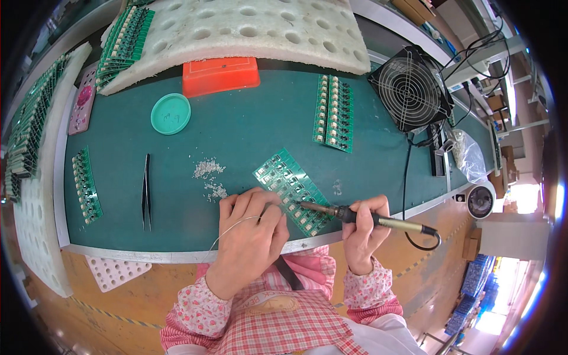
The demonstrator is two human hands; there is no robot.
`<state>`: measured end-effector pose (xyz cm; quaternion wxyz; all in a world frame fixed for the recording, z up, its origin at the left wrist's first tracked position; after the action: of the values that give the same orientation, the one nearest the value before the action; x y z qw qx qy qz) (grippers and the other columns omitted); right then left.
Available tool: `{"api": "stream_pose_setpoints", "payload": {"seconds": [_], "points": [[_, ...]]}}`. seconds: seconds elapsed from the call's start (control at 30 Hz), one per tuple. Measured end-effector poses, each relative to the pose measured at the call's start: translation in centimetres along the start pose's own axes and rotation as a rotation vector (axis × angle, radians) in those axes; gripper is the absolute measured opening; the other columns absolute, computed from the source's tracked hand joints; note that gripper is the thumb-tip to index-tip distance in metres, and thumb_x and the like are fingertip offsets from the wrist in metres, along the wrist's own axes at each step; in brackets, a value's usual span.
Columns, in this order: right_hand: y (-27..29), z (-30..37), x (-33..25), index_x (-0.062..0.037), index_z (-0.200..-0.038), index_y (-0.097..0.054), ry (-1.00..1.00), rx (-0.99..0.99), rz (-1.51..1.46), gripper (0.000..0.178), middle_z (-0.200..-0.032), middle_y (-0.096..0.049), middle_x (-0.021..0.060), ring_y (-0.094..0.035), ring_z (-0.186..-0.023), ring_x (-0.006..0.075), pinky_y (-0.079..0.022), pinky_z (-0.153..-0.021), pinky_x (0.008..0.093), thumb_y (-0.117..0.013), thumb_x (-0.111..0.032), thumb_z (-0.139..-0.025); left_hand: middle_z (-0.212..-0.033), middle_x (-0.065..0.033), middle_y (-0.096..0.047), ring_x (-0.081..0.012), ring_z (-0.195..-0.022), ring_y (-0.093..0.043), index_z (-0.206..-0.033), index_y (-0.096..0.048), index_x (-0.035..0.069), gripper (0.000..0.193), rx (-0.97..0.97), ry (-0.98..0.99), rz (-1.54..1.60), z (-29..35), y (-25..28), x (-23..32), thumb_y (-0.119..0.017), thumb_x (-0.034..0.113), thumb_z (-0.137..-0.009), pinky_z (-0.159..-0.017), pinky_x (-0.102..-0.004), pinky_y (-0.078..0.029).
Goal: The person solders electronic components onto circuit boards using a soldering iron and solder wire.
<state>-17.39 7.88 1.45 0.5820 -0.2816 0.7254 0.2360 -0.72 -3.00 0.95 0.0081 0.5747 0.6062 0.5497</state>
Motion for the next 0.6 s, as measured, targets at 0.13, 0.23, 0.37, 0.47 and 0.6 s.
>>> {"api": "stream_pose_setpoints", "payload": {"seconds": [0.13, 0.23, 0.37, 0.47, 0.6], "points": [[0.15, -0.15, 0.83, -0.0010, -0.094, -0.050, -0.108, -0.005, -0.043, 0.015, -0.077, -0.065, 0.0101, -0.047, -0.045, 0.0054, -0.038, -0.040, 0.0209, -0.058, -0.012, -0.101, -0.105, -0.0078, -0.064, -0.0305, -0.102, -0.062, -0.081, -0.058, 0.003, 0.012, -0.009, 0.011, -0.027, -0.10, -0.05, 0.20, -0.070, 0.004, -0.078, -0.088, -0.0442, -0.040], [0.12, -0.18, 0.93, -0.0010, -0.094, -0.049, -0.106, -0.033, -0.046, 0.015, -0.078, -0.066, 0.0105, -0.048, -0.046, 0.0057, -0.038, -0.040, 0.0209, -0.058, -0.011, -0.101, -0.105, -0.0077, -0.063, -0.0308, -0.101, -0.062, -0.081, -0.059, 0.003, 0.012, -0.016, 0.012, -0.035, -0.17, -0.10, 0.23, -0.070, 0.004, -0.078, -0.087, -0.0443, -0.040], [0.04, -0.21, 1.04, -0.0008, -0.094, -0.050, -0.115, -0.041, -0.049, 0.014, -0.079, -0.066, 0.0109, -0.049, -0.046, 0.0062, -0.039, -0.040, 0.0209, -0.058, -0.009, -0.101, -0.105, -0.0076, -0.063, -0.0311, -0.101, -0.061, -0.081, -0.059, 0.003, 0.012, -0.021, 0.016, -0.050, -0.29, -0.09, 0.26, -0.070, 0.004, -0.078, -0.087, -0.0444, -0.040], [0.07, -0.12, 1.18, -0.0005, -0.094, -0.050, -0.119, -0.022, -0.048, 0.015, -0.079, -0.066, 0.0107, -0.049, -0.046, 0.0063, -0.039, -0.040, 0.0212, -0.058, -0.010, -0.101, -0.105, -0.0074, -0.063, -0.0311, -0.101, -0.061, -0.081, -0.060, 0.003, 0.011, -0.023, 0.015, -0.065, -0.33, -0.22, 0.24, -0.071, 0.004, -0.078, -0.087, -0.0444, -0.040], [-0.17, -0.23, 0.85, -0.0003, -0.094, -0.050, -0.136, -0.026, -0.056, 0.016, -0.080, -0.066, 0.0111, -0.050, -0.045, 0.0066, -0.039, -0.040, 0.0217, -0.058, -0.012, -0.101, -0.105, -0.0072, -0.063, -0.0309, -0.101, -0.061, -0.082, -0.060, 0.003, 0.011, -0.021, 0.021, -0.072, -0.40, -0.23, 0.26, -0.071, 0.004, -0.078, -0.087, -0.0444, -0.040]]}}
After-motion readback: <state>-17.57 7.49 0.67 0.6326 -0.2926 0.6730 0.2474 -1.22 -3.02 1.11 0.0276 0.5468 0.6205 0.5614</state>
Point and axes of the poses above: each hand's wrist, its own z-axis away from the middle knuckle, its own y-axis out of the back of the hand, x = y × z, the point moved 1 cm from there along -z, towards the middle knuckle
